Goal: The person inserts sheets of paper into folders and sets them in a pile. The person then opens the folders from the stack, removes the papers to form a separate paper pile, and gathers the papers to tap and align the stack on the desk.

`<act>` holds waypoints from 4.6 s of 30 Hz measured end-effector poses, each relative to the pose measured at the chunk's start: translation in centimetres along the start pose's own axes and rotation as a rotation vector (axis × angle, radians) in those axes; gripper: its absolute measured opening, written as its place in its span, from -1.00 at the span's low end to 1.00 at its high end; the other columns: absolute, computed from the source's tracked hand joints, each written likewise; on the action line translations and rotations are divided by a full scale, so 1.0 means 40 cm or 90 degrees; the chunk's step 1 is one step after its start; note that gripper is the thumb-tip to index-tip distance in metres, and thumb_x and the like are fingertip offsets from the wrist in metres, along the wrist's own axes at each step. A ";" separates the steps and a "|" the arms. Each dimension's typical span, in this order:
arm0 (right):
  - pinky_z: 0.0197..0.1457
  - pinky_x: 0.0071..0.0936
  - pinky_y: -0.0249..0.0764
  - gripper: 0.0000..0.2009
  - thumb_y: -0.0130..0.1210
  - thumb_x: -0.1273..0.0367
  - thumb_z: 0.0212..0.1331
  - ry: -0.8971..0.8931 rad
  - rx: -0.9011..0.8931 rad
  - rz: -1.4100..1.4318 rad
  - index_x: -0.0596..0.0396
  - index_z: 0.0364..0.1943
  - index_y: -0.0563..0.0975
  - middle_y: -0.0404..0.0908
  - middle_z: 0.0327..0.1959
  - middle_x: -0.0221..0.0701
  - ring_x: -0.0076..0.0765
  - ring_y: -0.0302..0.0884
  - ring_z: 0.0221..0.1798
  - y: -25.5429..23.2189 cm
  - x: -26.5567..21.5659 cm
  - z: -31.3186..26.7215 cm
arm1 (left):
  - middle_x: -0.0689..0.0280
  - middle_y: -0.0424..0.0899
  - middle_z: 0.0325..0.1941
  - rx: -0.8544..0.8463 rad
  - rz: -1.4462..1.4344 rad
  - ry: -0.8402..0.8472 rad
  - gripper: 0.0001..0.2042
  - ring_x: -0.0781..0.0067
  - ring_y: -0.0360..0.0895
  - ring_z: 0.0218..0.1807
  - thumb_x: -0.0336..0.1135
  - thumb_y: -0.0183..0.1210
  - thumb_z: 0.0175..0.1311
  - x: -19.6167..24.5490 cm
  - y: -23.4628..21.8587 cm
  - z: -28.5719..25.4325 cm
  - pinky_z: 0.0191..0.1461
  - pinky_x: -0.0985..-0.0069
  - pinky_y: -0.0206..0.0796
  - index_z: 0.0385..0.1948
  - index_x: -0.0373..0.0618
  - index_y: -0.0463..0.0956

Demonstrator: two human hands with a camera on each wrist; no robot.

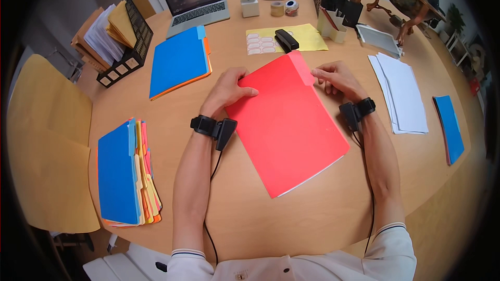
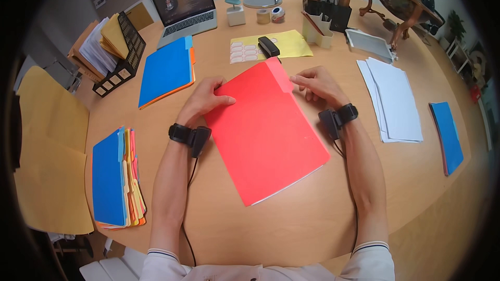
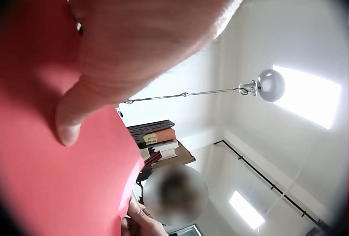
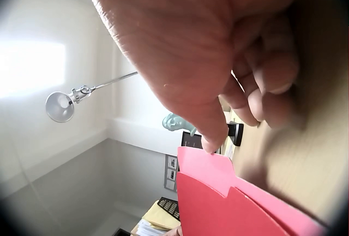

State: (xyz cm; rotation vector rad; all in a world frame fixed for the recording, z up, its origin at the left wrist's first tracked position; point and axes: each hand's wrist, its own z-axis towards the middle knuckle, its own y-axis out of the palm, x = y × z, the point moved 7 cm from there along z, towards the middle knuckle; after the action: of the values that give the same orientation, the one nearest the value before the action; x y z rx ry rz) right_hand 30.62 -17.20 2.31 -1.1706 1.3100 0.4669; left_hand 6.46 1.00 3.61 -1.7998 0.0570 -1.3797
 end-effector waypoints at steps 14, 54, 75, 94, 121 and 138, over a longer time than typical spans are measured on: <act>-0.54 -0.72 0.19 -0.86 0.33 0.41 0.19 0.006 -0.062 0.218 0.12 -0.27 0.60 0.60 -0.44 -0.54 -0.76 0.36 -0.56 0.068 -0.010 0.004 | 0.26 0.77 -0.26 0.021 -0.060 -0.018 -0.60 0.59 0.66 -0.25 -0.44 0.44 0.12 -0.009 -0.020 -0.004 -0.11 0.58 0.50 0.03 -0.30 0.63; -0.22 -0.23 0.47 -0.25 0.22 0.27 0.01 -0.255 0.194 -0.364 -0.11 0.44 0.39 0.42 -0.60 -0.29 -0.23 0.48 -0.51 0.039 -0.046 0.069 | 0.24 0.71 -0.22 0.163 -0.357 -0.107 -0.67 0.53 0.65 -0.32 -0.60 0.21 0.24 -0.108 -0.020 0.004 -0.32 0.63 0.50 0.07 -0.38 0.56; 0.07 -0.46 0.57 -0.54 0.34 0.38 0.06 -0.092 0.105 0.023 0.25 0.11 0.65 0.73 -0.02 -0.11 -0.33 0.70 -0.03 0.018 0.037 0.127 | 0.18 0.71 -0.13 0.175 -0.467 -0.067 -0.63 0.51 0.68 -0.22 -0.55 0.20 0.32 -0.109 -0.016 0.012 -0.19 0.61 0.57 0.16 -0.41 0.50; 0.13 -0.31 0.60 -0.26 0.39 0.23 0.10 -0.045 0.131 0.039 0.28 0.36 0.38 0.72 -0.09 -0.02 -0.19 0.68 0.09 0.030 -0.026 0.104 | 0.14 0.73 -0.12 0.153 -0.436 -0.068 -0.69 0.48 0.70 -0.23 -0.61 0.14 0.29 -0.144 -0.030 0.025 -0.21 0.61 0.59 0.07 -0.41 0.57; -0.17 -0.60 0.51 -0.83 0.23 0.56 0.18 -0.079 0.160 0.153 0.24 -0.16 0.69 0.72 -0.28 -0.39 -0.56 0.62 -0.27 0.021 0.023 0.197 | 0.25 0.70 -0.29 0.225 -0.410 -0.057 -0.68 0.61 0.58 -0.37 -0.67 0.16 0.20 -0.130 -0.010 0.047 -0.32 0.66 0.43 0.01 -0.48 0.58; 0.06 -0.30 0.55 -0.56 0.22 0.54 0.07 -0.276 0.306 -0.138 -0.02 0.12 0.67 0.71 -0.11 -0.17 -0.11 0.66 -0.06 0.032 -0.035 0.232 | 0.16 0.70 -0.16 0.268 -0.362 -0.046 -0.47 0.47 0.65 -0.18 -0.59 0.28 0.17 -0.109 -0.012 0.037 -0.10 0.57 0.51 0.23 -0.55 0.43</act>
State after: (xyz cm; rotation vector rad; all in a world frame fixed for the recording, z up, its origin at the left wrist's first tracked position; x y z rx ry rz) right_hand 33.75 -8.30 1.56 -0.7418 0.8422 0.2102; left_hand 5.74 4.35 0.49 -1.5555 -0.7809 -1.5589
